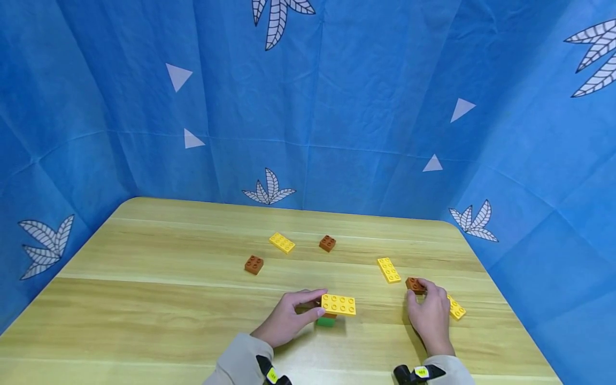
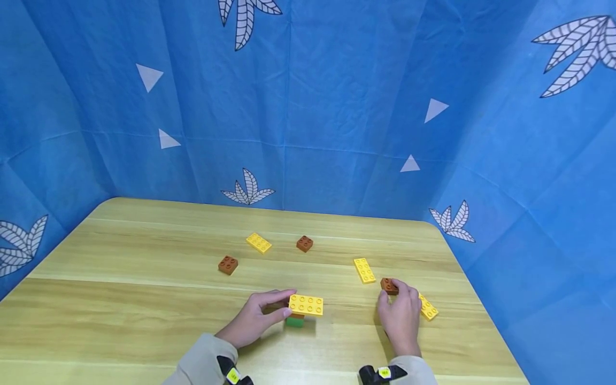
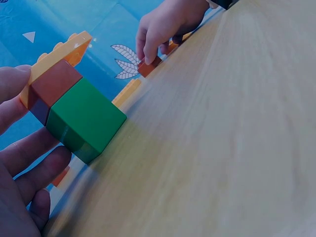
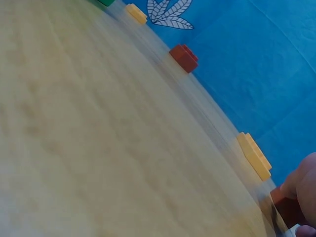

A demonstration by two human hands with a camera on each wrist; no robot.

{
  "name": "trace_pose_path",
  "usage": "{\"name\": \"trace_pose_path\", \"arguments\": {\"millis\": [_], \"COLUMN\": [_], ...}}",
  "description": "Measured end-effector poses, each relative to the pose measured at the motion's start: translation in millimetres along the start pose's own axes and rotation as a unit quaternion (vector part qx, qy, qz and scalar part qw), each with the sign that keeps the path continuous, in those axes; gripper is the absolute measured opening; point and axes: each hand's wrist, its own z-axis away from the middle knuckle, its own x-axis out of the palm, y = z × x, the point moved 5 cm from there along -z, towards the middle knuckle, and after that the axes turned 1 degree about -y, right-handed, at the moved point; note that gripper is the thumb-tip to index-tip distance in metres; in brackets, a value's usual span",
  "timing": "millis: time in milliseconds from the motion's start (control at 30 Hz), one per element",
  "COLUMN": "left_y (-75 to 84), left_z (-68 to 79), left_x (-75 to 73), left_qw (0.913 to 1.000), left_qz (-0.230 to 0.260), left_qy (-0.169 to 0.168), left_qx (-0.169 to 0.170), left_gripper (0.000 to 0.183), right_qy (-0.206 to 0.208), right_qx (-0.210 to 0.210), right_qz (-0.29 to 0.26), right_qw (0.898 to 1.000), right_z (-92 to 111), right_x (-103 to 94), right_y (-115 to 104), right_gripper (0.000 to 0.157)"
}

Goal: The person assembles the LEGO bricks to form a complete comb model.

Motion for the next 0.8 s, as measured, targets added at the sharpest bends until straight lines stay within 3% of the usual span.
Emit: {"name": "trace_pose_path", "arguments": {"millis": [800], "left_y": [0.4], "left_z": [-0.3], "left_x": [0.3], "left_qw": [1.0000], "left_qz": [0.000], "left_qy": [-0.005], "left_qx": [0.004], "left_gripper": [0.047], "right_qy": [0.003], "right_qx": [0.006], "right_qz": [0.000], "right_qw": [1.000], "right_z": [-3.8], "right_x": [-2.2], "right_y": [2.2], "right_gripper": [0.041]}}
